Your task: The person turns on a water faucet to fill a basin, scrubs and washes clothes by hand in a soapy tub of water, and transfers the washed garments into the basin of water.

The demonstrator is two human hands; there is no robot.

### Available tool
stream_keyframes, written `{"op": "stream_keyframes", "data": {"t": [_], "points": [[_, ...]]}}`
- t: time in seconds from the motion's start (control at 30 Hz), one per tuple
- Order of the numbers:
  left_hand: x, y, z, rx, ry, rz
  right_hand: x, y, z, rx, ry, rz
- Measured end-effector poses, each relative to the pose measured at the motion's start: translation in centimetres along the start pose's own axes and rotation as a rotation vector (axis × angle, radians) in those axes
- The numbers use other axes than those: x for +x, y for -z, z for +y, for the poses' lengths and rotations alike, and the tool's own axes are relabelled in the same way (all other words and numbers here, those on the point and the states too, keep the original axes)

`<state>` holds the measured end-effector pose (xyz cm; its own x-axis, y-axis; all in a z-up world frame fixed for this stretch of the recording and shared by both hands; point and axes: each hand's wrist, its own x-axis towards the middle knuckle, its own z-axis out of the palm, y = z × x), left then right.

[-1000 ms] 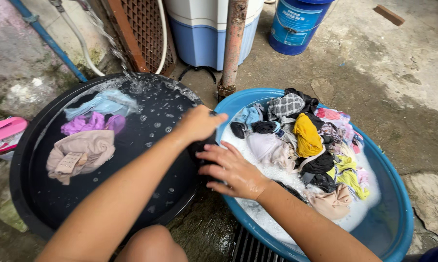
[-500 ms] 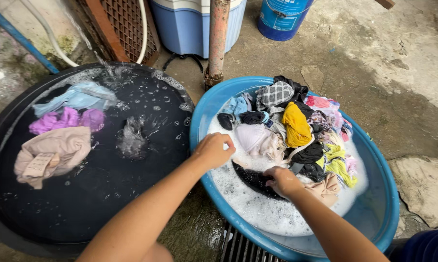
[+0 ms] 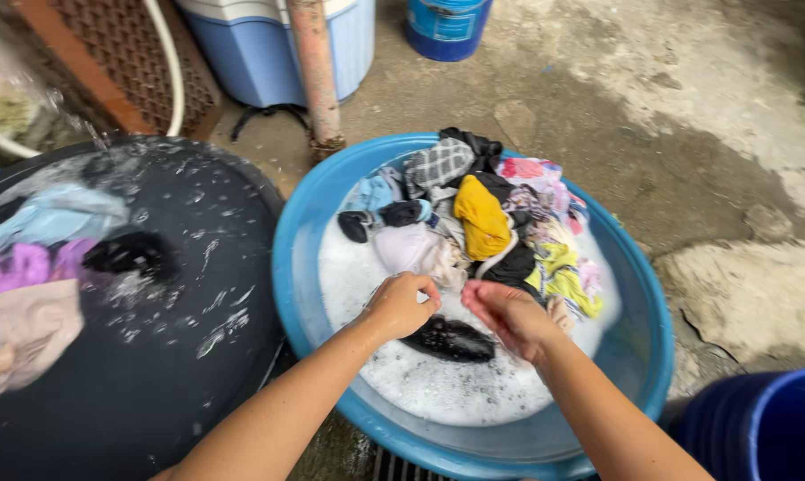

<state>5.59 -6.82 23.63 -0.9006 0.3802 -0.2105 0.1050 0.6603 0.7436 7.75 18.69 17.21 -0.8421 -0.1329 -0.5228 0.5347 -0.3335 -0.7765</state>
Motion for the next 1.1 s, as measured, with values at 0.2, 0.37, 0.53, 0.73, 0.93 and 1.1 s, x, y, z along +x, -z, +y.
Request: {"op": "stream_keyframes", "data": {"t": [0.2,0.37,0.53,0.73,0.93,1.1], "points": [[4.0,-5.1,7.0,-0.081,-0.179,-0.030,-7.1,4.7,-9.0,0.593,0.211,0.045],[6.8,-8.0,11.5,-0.091,-0.308,-0.038,-10.5,10.4,-14.1,1.059,0.852,0.070],[8.3,-10.1,9.9,-0.025,-0.280,-0.082,-6.7,9.9,-7.5,0.795,0.297,0.378],[1.8,-14.9,-4.4,0.906,0.017,-0.718,-5.3,8.3,-0.6,0.221,0.113,0.400],[3.8,-18.3,-5.6,0.630,-0.157,-0.746,-7.5,4.6,2.3,-0.443,0.172,-0.185],[1.4,-8.2,2.4,0.206,-0.210,-0.311,-8.2,2.3,2.7,-0.939,0.391,-0.266]]}}
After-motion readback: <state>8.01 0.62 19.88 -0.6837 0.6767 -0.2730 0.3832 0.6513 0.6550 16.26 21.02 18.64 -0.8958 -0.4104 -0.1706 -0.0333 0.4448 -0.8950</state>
